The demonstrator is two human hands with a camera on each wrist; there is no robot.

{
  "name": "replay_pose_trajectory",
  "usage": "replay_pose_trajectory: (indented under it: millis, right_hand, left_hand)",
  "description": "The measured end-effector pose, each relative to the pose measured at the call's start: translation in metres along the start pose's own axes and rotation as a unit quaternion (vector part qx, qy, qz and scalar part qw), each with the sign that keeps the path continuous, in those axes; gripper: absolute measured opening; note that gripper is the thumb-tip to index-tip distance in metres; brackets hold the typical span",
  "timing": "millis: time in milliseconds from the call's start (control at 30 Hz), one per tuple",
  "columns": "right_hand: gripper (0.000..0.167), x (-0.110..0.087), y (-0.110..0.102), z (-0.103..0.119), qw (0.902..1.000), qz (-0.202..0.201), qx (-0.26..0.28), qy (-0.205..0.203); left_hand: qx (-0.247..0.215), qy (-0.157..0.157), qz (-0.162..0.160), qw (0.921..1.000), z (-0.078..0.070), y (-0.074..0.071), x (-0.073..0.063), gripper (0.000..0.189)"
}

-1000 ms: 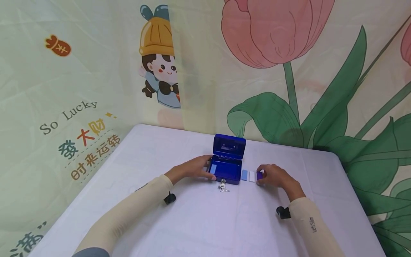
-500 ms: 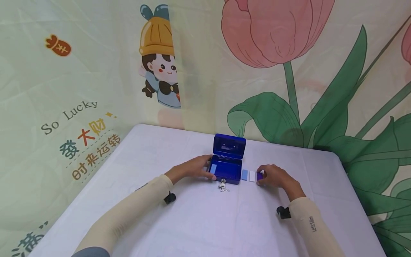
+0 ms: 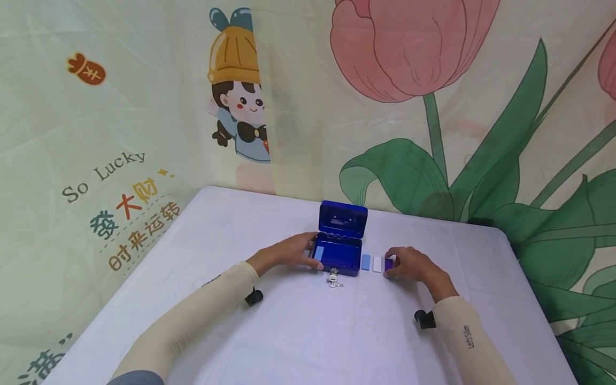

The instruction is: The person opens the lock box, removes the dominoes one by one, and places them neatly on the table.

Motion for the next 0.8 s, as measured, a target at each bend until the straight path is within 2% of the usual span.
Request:
replay_pose_trajectory:
  millis: [267,433,667,800]
  right_hand:
    - [0.051,-0.002,-0.015,0.012,0.9996,-0.019,0.008,-0.019]
    - [0.051,0.000,-0.022,0.034,0.9990,-0.032,0.006,-0.031]
    - [0.049,0.006,-0.021,0.067,0.9961,-0.051,-0.012,-0.070]
    - [0.050,0.012,-0.020,0.086,0.9952,-0.056,-0.016,-0.078]
  left_hand:
    - [0.002,-0.001,0.000,1.0000,0.001,0.001,0.001,0.102]
    - [-0.001,-0.001,-0.003,1.0000,-0.001,-0.001,-0.001,0.102]
    - [-0.008,-0.002,-0.002,1.0000,0.000,0.000,-0.003,0.102]
    - [-0.004,-0.003,-0.001,1.0000,0.000,0.000,-0.003,0.101]
Point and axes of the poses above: each hand's wrist, its own x-axis towards the middle knuckle, its own y-axis out of the palm, z = x × y, the point moved 2 cm from there along x, towards the middle knuckle
